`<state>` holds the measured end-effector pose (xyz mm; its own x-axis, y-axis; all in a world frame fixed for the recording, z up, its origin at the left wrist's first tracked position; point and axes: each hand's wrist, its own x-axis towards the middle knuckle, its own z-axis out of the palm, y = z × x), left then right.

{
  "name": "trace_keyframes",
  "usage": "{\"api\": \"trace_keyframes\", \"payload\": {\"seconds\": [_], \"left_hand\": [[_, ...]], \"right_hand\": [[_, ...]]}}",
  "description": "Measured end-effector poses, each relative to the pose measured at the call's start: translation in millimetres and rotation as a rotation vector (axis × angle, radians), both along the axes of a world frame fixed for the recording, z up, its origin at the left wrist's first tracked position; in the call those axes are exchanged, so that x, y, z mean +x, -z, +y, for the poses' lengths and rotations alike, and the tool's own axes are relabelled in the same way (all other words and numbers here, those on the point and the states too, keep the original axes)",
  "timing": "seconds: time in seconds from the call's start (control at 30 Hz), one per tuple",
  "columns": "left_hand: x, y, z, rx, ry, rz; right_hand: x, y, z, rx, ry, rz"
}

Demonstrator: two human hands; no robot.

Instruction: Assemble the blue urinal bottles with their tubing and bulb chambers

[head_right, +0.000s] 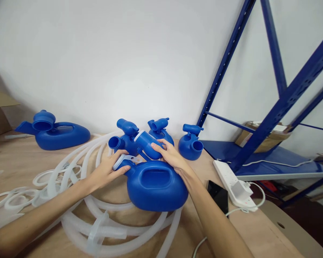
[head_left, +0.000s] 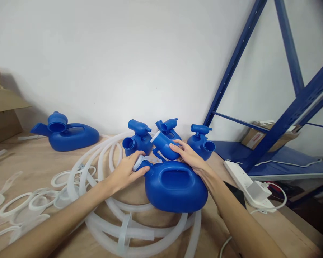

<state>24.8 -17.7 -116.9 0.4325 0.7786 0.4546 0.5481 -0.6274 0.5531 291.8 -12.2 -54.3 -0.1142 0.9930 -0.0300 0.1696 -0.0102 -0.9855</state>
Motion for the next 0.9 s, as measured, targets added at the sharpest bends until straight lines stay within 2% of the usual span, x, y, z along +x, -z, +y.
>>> {"api": "trace_keyframes", "payload": {"seconds": [0.13, 0.27, 0.33, 0.4, 0.53, 0.77, 0.9], "left_hand": [[2.4, -11.0, -0.9, 0.195, 0.008, 0.073], [0.4, -25.4, -1.2, 0.471, 0.137, 0.261], [-0.4, -29.9, -2.2, 0.525, 0.186, 0.344], [0.4, -31.1, -3.6, 0.547, 0.18, 0.383], [8.0, -28.4, -6.5, 0.527, 0.095, 0.314], [27.0, -34.4, -17.3, 0.319, -0.044, 0.144], [32.1, -38.7, -20.5, 0.21, -0.126, 0.159]], "right_hand": [[3.4, 2.7, -6.7, -0.017, 0.027, 0.033], [2.7, 5.8, -9.6, 0.004, 0.023, 0.042], [0.6, 6.2, -9.3, -0.001, 0.0, 0.055], [-1.4, 5.8, -9.0, -0.026, -0.025, 0.056], [-2.8, 5.6, -8.3, -0.05, -0.053, 0.048], [-2.9, 4.3, -8.7, -0.048, -0.075, 0.062], [-2.4, 4.1, -8.3, -0.062, -0.089, 0.07]]}}
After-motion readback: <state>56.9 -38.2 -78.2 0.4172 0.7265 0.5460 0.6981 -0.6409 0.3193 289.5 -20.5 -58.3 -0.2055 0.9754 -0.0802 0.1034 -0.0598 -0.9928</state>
